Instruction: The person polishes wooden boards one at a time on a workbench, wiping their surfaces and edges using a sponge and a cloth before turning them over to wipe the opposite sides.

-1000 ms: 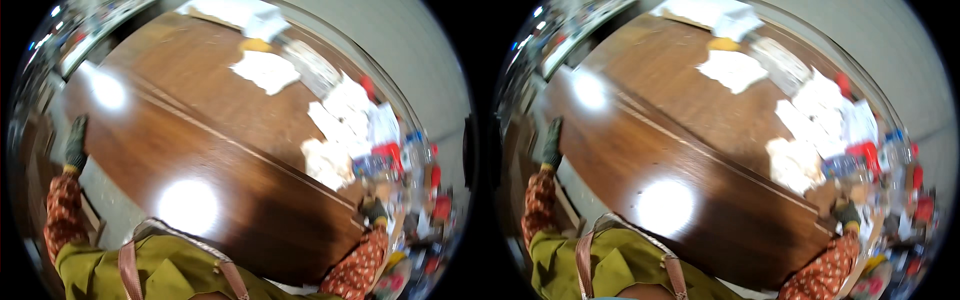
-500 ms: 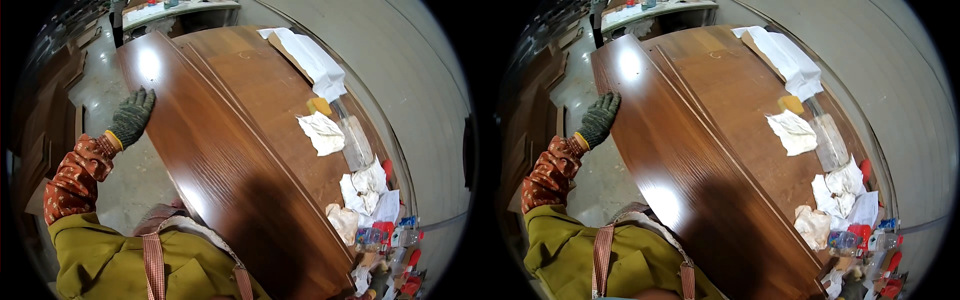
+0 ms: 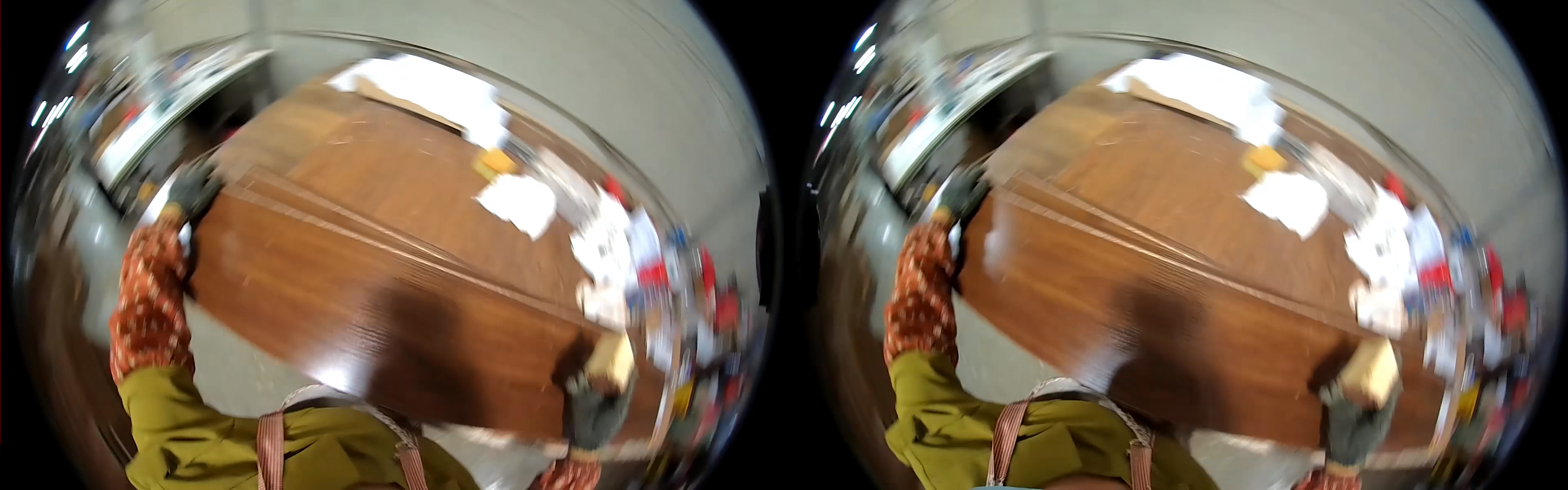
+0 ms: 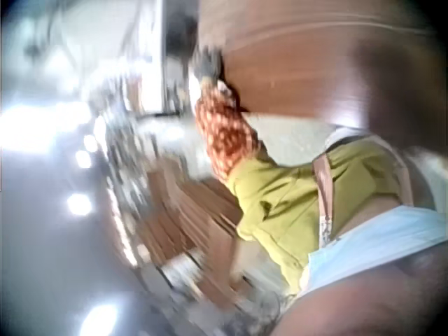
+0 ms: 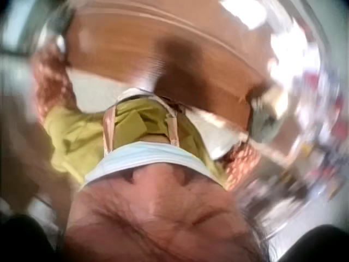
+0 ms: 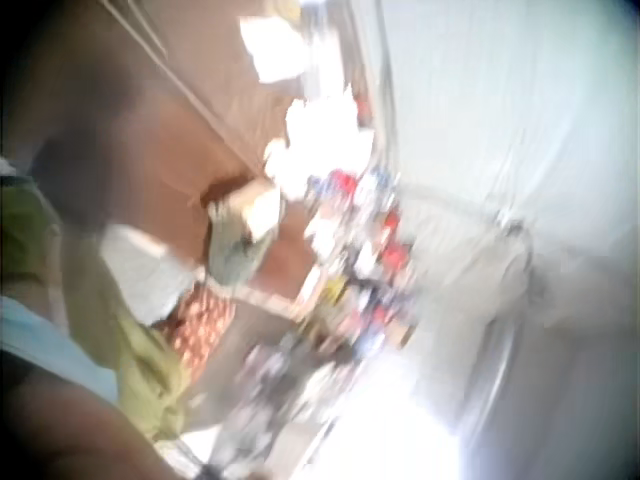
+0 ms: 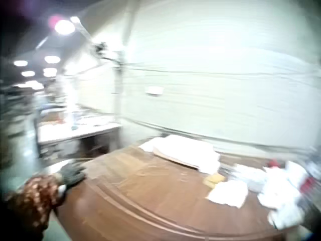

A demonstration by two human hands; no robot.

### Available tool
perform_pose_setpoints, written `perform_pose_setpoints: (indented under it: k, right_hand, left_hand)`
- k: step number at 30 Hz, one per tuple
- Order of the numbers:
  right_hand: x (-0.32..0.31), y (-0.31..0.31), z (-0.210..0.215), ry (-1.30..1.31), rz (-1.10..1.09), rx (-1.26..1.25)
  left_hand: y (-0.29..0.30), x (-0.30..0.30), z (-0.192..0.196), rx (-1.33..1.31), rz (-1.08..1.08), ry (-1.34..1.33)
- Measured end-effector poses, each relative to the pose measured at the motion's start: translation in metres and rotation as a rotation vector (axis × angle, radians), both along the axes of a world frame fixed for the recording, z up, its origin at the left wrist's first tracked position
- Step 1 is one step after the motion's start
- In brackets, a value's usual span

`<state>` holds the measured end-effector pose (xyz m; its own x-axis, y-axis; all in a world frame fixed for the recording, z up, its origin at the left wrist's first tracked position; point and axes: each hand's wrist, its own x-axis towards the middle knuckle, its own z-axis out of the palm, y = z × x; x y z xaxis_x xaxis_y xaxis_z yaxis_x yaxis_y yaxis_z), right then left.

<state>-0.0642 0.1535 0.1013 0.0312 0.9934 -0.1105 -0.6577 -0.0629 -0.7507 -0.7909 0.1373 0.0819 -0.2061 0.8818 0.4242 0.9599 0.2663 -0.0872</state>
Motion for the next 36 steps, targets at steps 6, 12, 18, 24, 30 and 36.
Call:
perform_pose_setpoints:
  k: [6,12,18,24,30,36]
  right_hand:
    - [-0.107,0.017,-0.011,0.175,0.038,0.113]
    - [-0.099,0.018,-0.016,0.239,0.008,0.147]
    - [-0.115,0.020,-0.006,0.294,-0.084,0.319]
    - [-0.087,0.015,0.017,0.317,-0.211,0.778]
    - [-0.208,-0.022,0.092,-0.466,-0.378,1.239]
    - [-0.291,-0.009,0.100,-1.172,-0.668,1.533]
  left_hand:
    - [0.018,-0.133,-0.044,-0.365,-0.286,0.401]
    - [-0.027,-0.130,-0.047,-0.213,-0.382,0.521]
    - [-0.042,-0.109,0.000,0.392,-0.518,-0.296]
    - [-0.012,-0.166,0.074,0.333,-0.079,0.358]
    - [-0.014,-0.192,0.073,0.603,-0.268,0.373]
    - [-0.016,-0.194,0.053,0.785,-0.562,0.457]
